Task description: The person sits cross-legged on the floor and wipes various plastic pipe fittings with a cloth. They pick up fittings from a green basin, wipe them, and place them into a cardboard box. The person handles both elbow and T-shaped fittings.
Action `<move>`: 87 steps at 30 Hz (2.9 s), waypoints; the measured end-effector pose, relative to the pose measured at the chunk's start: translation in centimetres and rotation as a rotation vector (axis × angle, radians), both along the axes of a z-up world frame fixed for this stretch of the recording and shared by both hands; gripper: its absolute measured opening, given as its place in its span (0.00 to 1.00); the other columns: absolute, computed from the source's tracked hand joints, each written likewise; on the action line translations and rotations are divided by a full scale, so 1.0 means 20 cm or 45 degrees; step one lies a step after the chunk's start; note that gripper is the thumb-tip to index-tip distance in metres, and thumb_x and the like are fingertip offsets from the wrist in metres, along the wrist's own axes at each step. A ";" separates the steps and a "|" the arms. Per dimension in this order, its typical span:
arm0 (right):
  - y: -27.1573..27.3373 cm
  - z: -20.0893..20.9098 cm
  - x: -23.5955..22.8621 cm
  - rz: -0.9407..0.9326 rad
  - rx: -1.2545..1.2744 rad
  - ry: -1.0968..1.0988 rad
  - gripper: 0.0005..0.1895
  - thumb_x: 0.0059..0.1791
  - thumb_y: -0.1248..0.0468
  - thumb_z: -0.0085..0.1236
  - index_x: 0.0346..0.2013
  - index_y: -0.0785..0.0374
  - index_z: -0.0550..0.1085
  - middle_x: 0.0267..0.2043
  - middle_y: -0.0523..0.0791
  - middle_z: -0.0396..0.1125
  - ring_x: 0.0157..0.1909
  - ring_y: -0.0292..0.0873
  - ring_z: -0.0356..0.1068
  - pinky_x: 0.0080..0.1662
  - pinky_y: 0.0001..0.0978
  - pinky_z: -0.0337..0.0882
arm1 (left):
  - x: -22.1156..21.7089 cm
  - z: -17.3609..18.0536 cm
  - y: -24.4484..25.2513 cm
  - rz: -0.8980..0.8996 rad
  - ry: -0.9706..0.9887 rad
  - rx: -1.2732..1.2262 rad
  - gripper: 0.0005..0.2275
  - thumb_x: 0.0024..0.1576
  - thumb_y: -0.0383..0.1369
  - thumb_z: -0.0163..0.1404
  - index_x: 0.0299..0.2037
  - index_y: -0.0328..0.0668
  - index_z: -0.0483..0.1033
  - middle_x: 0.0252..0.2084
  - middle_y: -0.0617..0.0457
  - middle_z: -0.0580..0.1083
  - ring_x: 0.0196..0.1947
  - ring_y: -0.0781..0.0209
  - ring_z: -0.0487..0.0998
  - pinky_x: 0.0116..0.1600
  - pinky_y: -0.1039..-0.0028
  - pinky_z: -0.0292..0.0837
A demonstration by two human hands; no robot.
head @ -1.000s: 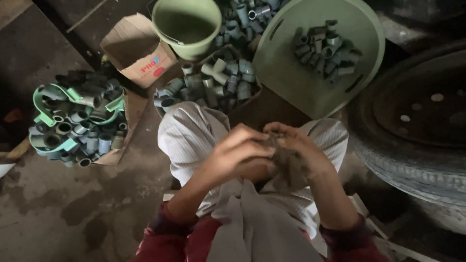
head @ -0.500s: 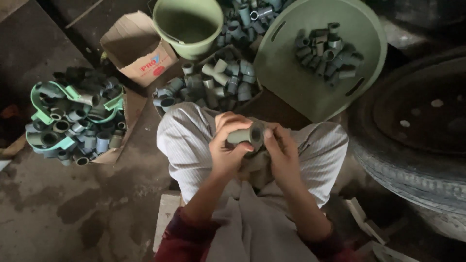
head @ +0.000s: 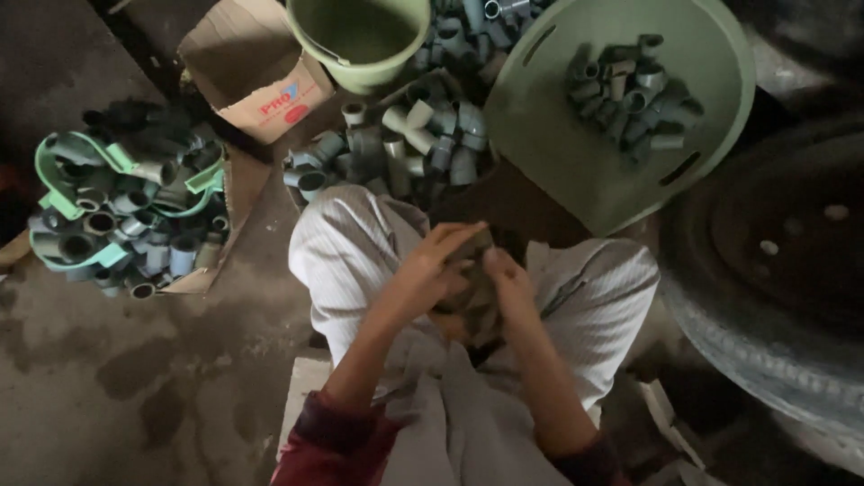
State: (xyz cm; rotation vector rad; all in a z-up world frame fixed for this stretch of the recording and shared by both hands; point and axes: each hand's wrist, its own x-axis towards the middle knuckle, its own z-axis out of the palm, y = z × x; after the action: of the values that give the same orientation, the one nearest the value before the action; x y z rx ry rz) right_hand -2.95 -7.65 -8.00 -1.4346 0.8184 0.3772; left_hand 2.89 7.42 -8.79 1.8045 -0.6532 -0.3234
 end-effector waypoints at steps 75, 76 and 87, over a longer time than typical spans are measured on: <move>-1.41 -1.05 0.90 -0.213 -1.219 -0.735 0.44 0.44 0.73 0.63 0.75 0.59 0.60 0.73 0.54 0.58 0.69 0.59 0.61 0.66 0.51 0.66 | 1.07 -0.82 -1.71 0.065 1.105 -0.630 0.35 0.66 0.54 0.40 0.77 0.43 0.41 0.76 0.36 0.50 0.75 0.38 0.54 0.77 0.48 0.49; -1.34 -1.00 0.85 -0.201 -1.220 -0.750 0.44 0.44 0.73 0.63 0.75 0.59 0.60 0.73 0.54 0.58 0.69 0.59 0.61 0.66 0.51 0.66 | 1.02 -0.65 -1.64 0.075 1.094 -0.642 0.35 0.66 0.54 0.40 0.77 0.43 0.41 0.76 0.36 0.50 0.75 0.38 0.54 0.77 0.48 0.49; -0.53 -0.46 0.18 0.360 -0.448 0.108 0.30 0.45 0.44 0.63 0.64 0.27 0.73 0.50 0.34 0.70 0.57 0.31 0.67 0.58 0.23 0.63 | 0.55 -0.49 -0.79 0.202 0.241 -0.798 0.31 0.67 0.58 0.30 0.69 0.40 0.60 0.71 0.43 0.62 0.71 0.52 0.62 0.72 0.60 0.58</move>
State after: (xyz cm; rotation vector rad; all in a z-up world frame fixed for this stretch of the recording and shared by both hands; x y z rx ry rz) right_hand 0.56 -18.21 -17.13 -1.8828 0.7765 0.5305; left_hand 13.88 -8.46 -18.57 1.1979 -0.4117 -0.1536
